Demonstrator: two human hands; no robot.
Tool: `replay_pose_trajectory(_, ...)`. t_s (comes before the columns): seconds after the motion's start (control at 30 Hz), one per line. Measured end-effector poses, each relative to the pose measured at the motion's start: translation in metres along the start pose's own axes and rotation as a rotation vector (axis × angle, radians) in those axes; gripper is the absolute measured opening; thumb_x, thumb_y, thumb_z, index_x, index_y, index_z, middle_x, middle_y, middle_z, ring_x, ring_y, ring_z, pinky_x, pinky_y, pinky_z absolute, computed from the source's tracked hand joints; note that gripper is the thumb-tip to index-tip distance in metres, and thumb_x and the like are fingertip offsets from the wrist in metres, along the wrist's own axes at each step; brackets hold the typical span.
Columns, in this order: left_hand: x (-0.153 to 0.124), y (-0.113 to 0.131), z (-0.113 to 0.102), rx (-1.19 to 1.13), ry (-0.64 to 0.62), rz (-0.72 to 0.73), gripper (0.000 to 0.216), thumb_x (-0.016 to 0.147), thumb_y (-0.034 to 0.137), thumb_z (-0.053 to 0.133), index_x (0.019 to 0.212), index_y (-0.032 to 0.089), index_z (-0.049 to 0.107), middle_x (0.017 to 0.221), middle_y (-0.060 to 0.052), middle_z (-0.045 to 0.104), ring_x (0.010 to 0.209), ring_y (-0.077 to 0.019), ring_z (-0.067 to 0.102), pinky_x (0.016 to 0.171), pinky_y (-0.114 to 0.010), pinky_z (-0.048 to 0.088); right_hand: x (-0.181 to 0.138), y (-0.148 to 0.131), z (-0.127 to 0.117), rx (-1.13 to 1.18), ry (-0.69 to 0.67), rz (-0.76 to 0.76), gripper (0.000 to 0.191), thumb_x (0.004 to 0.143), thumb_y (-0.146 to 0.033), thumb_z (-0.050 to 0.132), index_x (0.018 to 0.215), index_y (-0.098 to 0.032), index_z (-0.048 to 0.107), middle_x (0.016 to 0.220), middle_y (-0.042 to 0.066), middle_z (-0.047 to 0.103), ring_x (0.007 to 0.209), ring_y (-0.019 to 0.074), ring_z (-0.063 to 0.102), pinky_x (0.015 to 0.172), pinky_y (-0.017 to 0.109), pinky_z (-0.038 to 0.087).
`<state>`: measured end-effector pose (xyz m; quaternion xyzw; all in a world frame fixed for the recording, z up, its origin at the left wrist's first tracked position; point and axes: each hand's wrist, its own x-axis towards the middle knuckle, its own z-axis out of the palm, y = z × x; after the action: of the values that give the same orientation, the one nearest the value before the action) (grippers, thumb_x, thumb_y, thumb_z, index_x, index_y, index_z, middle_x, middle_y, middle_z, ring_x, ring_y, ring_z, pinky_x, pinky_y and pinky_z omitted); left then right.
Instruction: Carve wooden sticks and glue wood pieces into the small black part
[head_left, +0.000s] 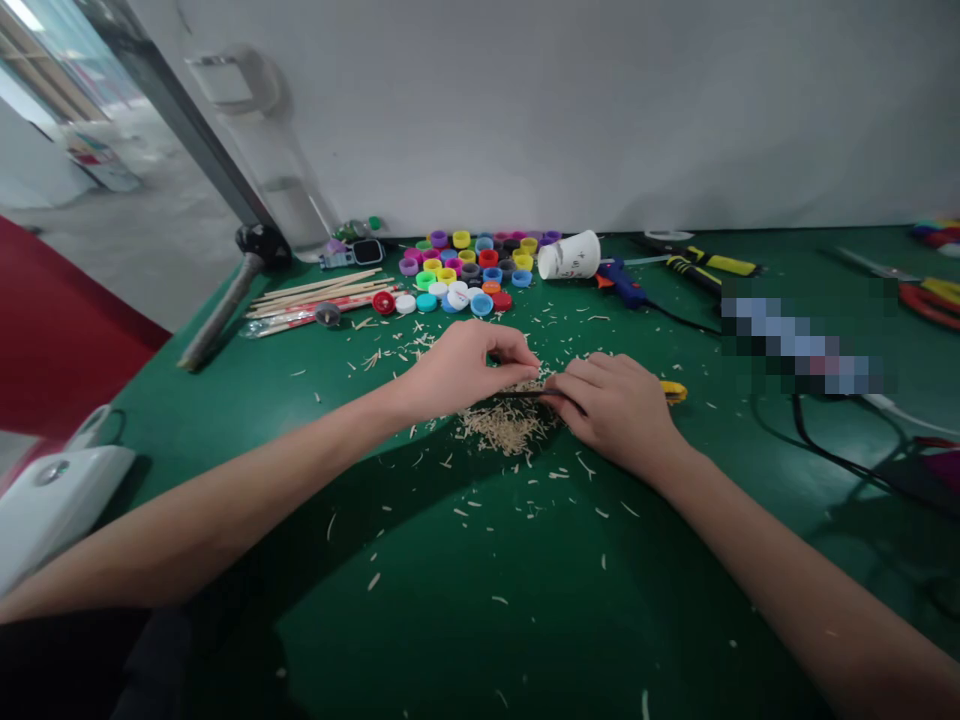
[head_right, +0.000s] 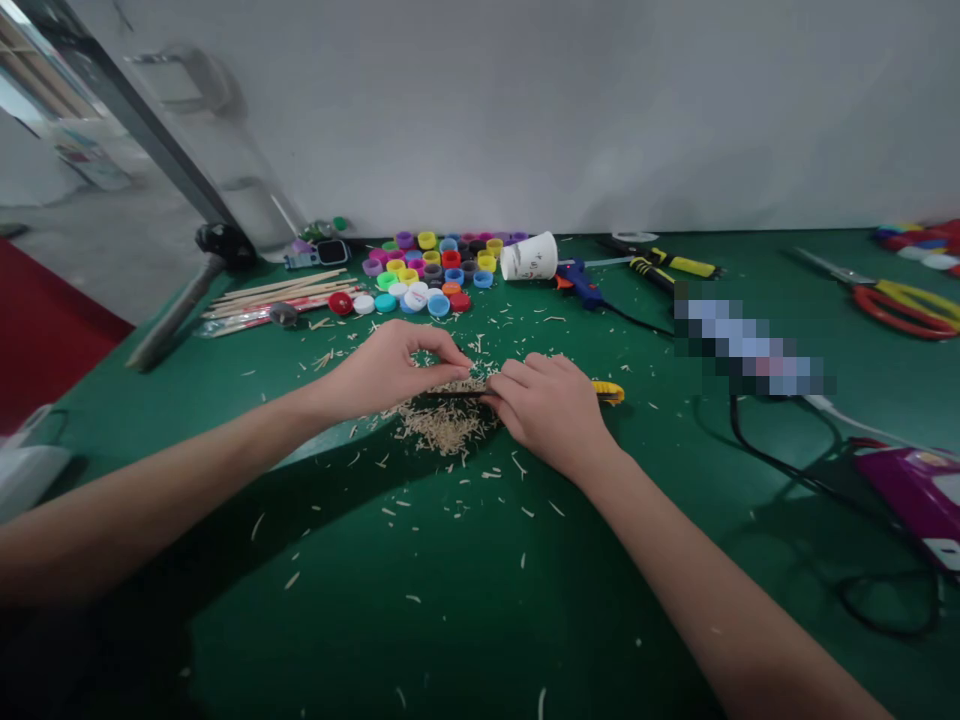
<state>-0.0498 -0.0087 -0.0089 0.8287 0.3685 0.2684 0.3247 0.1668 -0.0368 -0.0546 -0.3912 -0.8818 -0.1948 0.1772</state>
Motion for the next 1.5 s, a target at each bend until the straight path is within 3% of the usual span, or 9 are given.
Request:
replay_pose_trajectory(0.13,0.0006,-0.0021,-0.0007,0.003,0.029,-0.011,0.015,0.083,0.031,0.059,0.081,0.020,0.069,0.082,-0.002,0.071,0.075,-0.0123,0.062,0.068,-0.026,0.051,-0.0012,0.0008,-0.0010,-0.027,0.087,0.027,0.019,0.091,-0.032,0.049,0.088,-0.019,0.063,0.075,0.002,0.061,0.073,0.0163,0.046,0.065,0.030,0.026)
replay_pose_trajectory(0.37,0.0003,-0.0028,-0.0002,0.017,0.009,0.030,0.016,0.085,0.029,0.057,0.087,0.021,0.071,0.086,-0.002,0.072,0.077,-0.0121,0.064,0.070,-0.027,0.051,0.0013,0.0034,0.0008,0.015,0.000,-0.020,0.024,0.092,-0.034,0.045,0.087,-0.020,0.064,0.074,0.001,0.061,0.071,0.0157,0.045,0.063,0.030,0.024)
replay_pose_trajectory(0.53,0.0008,-0.0043,0.0009,0.016,0.027,0.023,0.017,0.084,0.030,0.057,0.087,0.020,0.071,0.085,-0.003,0.072,0.078,-0.0128,0.064,0.069,-0.026,0.051,-0.0011,0.0024,-0.0006,-0.037,0.106,0.007,0.019,0.091,-0.032,0.049,0.087,-0.019,0.063,0.073,0.002,0.060,0.071,0.0160,0.045,0.064,0.031,0.026)
replay_pose_trajectory(0.87,0.0012,-0.0032,-0.0002,0.021,-0.018,0.048,0.019,0.086,0.026,0.053,0.092,0.021,0.071,0.091,-0.002,0.072,0.082,-0.0132,0.065,0.072,-0.027,0.051,0.0033,0.0029,0.0007,0.012,0.009,-0.015,0.023,0.092,-0.034,0.046,0.087,-0.021,0.064,0.074,0.001,0.061,0.071,0.0160,0.046,0.063,0.031,0.025)
replay_pose_trajectory(1.03,0.0006,-0.0032,0.0004,-0.003,-0.040,0.068,0.021,0.088,0.024,0.050,0.097,0.020,0.069,0.094,-0.002,0.072,0.086,-0.0123,0.065,0.075,-0.024,0.052,0.0007,0.0014,-0.0005,-0.039,0.091,-0.009,0.020,0.091,-0.031,0.047,0.087,-0.018,0.063,0.074,0.002,0.060,0.072,0.0166,0.045,0.064,0.031,0.026)
replay_pose_trajectory(1.2,0.0007,-0.0033,0.0010,0.025,-0.055,0.074,0.024,0.089,0.021,0.046,0.098,0.021,0.068,0.100,-0.002,0.071,0.090,-0.0136,0.064,0.077,-0.026,0.051,0.0013,0.0020,0.0001,-0.008,0.008,-0.049,0.024,0.092,-0.032,0.045,0.088,-0.019,0.065,0.074,0.003,0.061,0.072,0.0165,0.045,0.063,0.031,0.023)
replay_pose_trajectory(1.5,0.0012,-0.0067,0.0022,-0.004,-0.015,0.064,0.021,0.088,0.022,0.049,0.095,0.020,0.068,0.096,-0.001,0.072,0.088,-0.0121,0.065,0.076,-0.024,0.051,0.0024,0.0041,-0.0007,-0.023,0.053,0.003,0.021,0.092,-0.033,0.047,0.089,-0.021,0.063,0.075,0.001,0.061,0.071,0.0163,0.045,0.063,0.030,0.025)
